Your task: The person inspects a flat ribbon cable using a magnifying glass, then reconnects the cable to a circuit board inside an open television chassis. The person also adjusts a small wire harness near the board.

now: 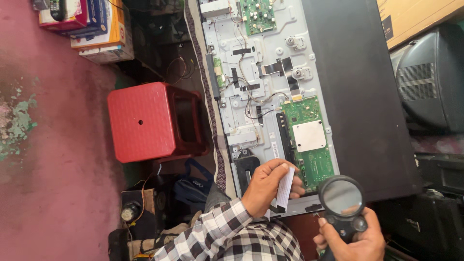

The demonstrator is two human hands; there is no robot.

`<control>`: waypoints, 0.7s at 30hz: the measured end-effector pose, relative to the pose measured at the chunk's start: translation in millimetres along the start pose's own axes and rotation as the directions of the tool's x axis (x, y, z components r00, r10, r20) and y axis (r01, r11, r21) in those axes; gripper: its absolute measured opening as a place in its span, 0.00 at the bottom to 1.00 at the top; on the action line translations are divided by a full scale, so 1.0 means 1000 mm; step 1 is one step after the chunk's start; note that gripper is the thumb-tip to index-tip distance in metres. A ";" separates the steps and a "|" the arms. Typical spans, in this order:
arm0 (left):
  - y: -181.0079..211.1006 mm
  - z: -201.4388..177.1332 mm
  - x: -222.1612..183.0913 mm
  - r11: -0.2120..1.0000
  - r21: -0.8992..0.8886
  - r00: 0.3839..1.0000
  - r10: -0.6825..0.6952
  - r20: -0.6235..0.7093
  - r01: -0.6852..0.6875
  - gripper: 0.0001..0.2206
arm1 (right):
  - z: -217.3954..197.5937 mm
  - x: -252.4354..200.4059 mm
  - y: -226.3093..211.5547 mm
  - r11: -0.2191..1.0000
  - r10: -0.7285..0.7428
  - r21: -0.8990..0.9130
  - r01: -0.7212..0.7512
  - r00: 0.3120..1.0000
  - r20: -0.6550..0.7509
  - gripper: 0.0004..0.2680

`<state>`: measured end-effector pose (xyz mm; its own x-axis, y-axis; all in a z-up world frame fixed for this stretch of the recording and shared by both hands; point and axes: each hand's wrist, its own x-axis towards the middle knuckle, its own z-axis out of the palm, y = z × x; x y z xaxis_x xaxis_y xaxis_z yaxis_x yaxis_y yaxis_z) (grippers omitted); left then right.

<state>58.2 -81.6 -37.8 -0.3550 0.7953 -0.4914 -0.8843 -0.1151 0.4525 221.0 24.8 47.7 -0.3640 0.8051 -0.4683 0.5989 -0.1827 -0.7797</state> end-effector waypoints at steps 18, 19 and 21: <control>-0.003 0.008 -0.002 0.991 0.086 0.994 0.094 0.052 -0.098 0.14 | -0.012 0.007 0.009 1.000 -0.012 0.018 0.013 1.000 -0.012 0.15; -0.002 0.008 -0.003 0.995 0.054 0.994 0.085 0.067 -0.089 0.14 | -0.011 0.008 0.010 0.999 -0.021 0.028 0.021 1.000 -0.015 0.15; -0.001 0.009 -0.004 0.994 0.072 0.995 0.082 0.048 -0.085 0.15 | -0.010 0.010 0.011 0.998 -0.038 0.046 0.039 0.999 -0.022 0.15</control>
<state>63.2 -79.6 -29.5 -0.4111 0.8109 -0.4164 -0.8269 -0.1394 0.5448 231.2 36.1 38.7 -0.3713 0.8235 -0.4289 0.5509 -0.1764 -0.8157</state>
